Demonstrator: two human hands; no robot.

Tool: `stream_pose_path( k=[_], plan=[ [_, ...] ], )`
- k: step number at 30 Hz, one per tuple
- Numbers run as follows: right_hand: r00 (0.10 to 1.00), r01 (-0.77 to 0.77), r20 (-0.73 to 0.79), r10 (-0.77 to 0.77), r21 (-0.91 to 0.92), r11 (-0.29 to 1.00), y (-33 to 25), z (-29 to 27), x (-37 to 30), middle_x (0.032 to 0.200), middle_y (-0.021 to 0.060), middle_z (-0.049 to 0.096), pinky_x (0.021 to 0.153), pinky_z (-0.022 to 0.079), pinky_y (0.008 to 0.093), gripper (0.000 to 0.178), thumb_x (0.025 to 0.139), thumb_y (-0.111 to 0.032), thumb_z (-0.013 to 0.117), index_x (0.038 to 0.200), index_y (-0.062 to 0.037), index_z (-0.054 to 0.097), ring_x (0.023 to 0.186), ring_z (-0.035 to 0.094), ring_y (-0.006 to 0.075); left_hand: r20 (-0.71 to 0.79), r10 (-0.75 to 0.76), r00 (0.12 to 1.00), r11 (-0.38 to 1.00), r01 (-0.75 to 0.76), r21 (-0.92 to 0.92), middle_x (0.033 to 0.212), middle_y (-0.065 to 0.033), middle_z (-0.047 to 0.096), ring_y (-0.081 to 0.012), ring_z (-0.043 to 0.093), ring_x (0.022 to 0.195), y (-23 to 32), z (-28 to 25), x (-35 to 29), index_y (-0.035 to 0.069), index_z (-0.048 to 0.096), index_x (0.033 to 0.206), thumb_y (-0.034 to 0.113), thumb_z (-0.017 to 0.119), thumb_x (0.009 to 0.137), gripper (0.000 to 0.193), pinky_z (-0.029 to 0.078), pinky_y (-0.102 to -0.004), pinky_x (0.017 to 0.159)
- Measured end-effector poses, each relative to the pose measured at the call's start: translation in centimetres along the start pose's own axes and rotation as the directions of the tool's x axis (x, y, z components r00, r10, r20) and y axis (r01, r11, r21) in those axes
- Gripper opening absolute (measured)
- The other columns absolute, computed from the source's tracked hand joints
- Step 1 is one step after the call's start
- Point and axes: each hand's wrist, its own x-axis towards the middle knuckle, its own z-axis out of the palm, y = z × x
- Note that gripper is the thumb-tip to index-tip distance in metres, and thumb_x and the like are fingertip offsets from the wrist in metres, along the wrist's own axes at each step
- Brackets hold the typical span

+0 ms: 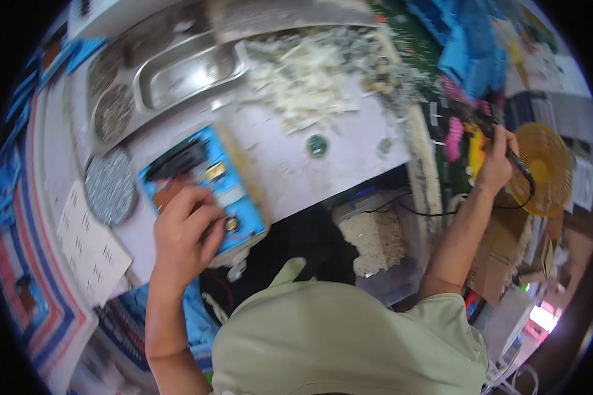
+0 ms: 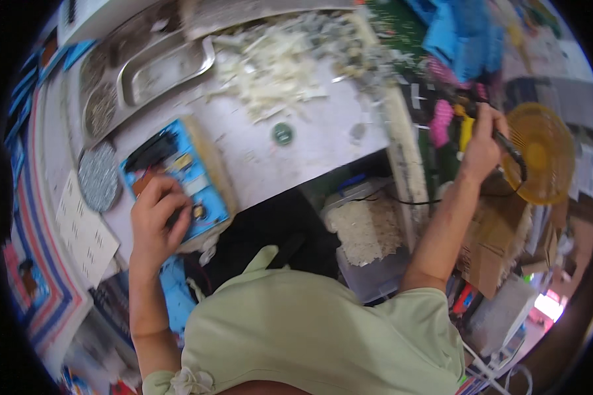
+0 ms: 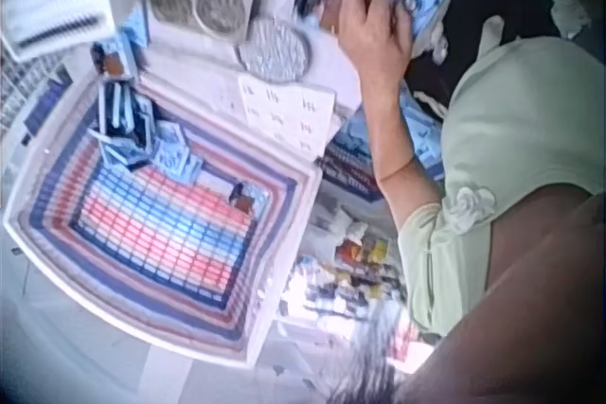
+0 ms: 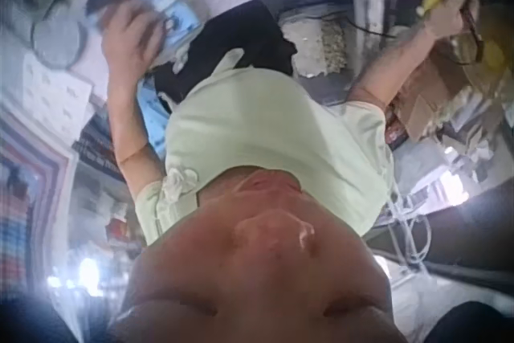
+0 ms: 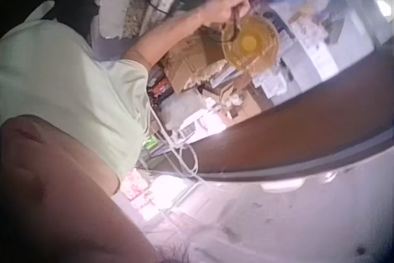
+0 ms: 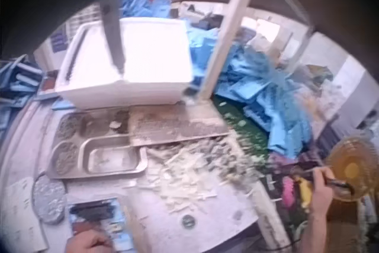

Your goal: Soldering wires to internal components and then assembling and screwing together the blue plastic housing of an electronic device.

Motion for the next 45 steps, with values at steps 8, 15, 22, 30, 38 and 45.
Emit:
stream_pose_path(
  k=[8, 15, 22, 30, 38, 45],
  plan=[
    [0.777, -0.618, 0.547, 0.311, 0.571, 0.541, 4.5, -1.1, -4.3, 0.1, 0.0078, 0.064, 0.083, 0.048, 0.0329, 0.04, 0.106, -0.026, 0.057, 0.136, 0.0002, 0.058, 0.077, 0.056, 0.0142, -0.025, -0.003, 1.0, 0.993, 0.0, -0.117, 0.104, -0.0095, 0.063, -0.0288, 0.067, 0.089, -0.8, -0.4, -0.7, 0.008, 0.068, 0.096, 0.005, 0.078, 0.074, 0.024, 0.056, -0.0373, 0.073],
    [0.761, -0.399, 0.641, 0.097, 0.345, 0.85, -9.0, 7.2, -17.0, 0.09, 0.0026, 0.063, 0.073, 0.047, 0.0274, 0.029, 0.096, -0.005, 0.065, 0.123, 0.003, 0.065, 0.074, 0.054, 0.0091, -0.029, 0.056, 0.998, 0.998, -0.057, -0.04, 0.106, -0.0097, 0.064, -0.0268, 0.067, 0.087, -1.3, -0.6, -1.5, 0.007, 0.07, 0.1, 0.003, 0.079, 0.072, 0.029, 0.056, -0.0372, 0.068],
    [0.518, 0.109, 0.743, -0.424, 0.435, 0.894, -17.6, 17.2, -20.5, 0.077, 0.0062, 0.065, 0.063, 0.048, 0.0302, 0.015, 0.082, -0.004, 0.076, 0.095, -0.0025, 0.072, 0.067, 0.059, 0.0165, -0.045, 0.081, 0.996, 0.997, -0.081, -0.014, 0.114, -0.0133, 0.066, -0.0278, 0.07, 0.089, -1.7, -0.7, -2.1, 0.009, 0.076, 0.104, -0.002, 0.079, 0.07, 0.036, 0.058, -0.0359, 0.073],
    [0.477, 0.338, 0.772, -0.42, 0.28, 0.899, -20.0, 18.6, -20.6, 0.069, 0.0075, 0.061, 0.058, 0.048, 0.0384, 0.02, 0.079, -0.022, 0.078, 0.079, -0.0057, 0.066, 0.065, 0.062, 0.026, -0.329, 0.037, 0.943, 0.998, -0.052, -0.036, 0.105, -0.0083, 0.065, -0.0258, 0.066, 0.081, -1.7, -0.1, -2.4, 0.008, 0.073, 0.103, 0.0, 0.079, 0.069, 0.035, 0.053, -0.0356, 0.066],
    [0.395, 0.537, 0.81, -0.433, 0.179, 0.825, -21.0, 19.1, -20.7, 0.068, 0.0107, 0.065, 0.058, 0.051, 0.0436, 0.02, 0.079, -0.025, 0.074, 0.077, -0.0063, 0.067, 0.065, 0.066, 0.0324, -0.305, 0.106, 0.946, 0.987, -0.063, 0.149, 0.103, -0.0055, 0.062, -0.0234, 0.06, 0.085, -1.4, 0.1, 0.3, 0.009, 0.076, 0.1, 0.005, 0.079, 0.071, 0.029, 0.046, -0.0363, 0.075],
    [0.259, 0.256, 0.941, -0.216, 0.148, 0.955, -21.1, 19.5, -18.8, 0.07, 0.0139, 0.069, 0.06, 0.054, 0.0427, 0.016, 0.079, -0.019, 0.072, 0.079, -0.003, 0.069, 0.069, 0.07, 0.0326, -0.268, 0.098, 0.958, 0.961, -0.021, 0.275, 0.105, -0.0035, 0.062, -0.0264, 0.058, 0.101, -1.2, 0.3, 1.2, 0.012, 0.076, 0.096, 0.015, 0.079, 0.071, 0.026, 0.039, -0.0444, 0.093]
  ],
)
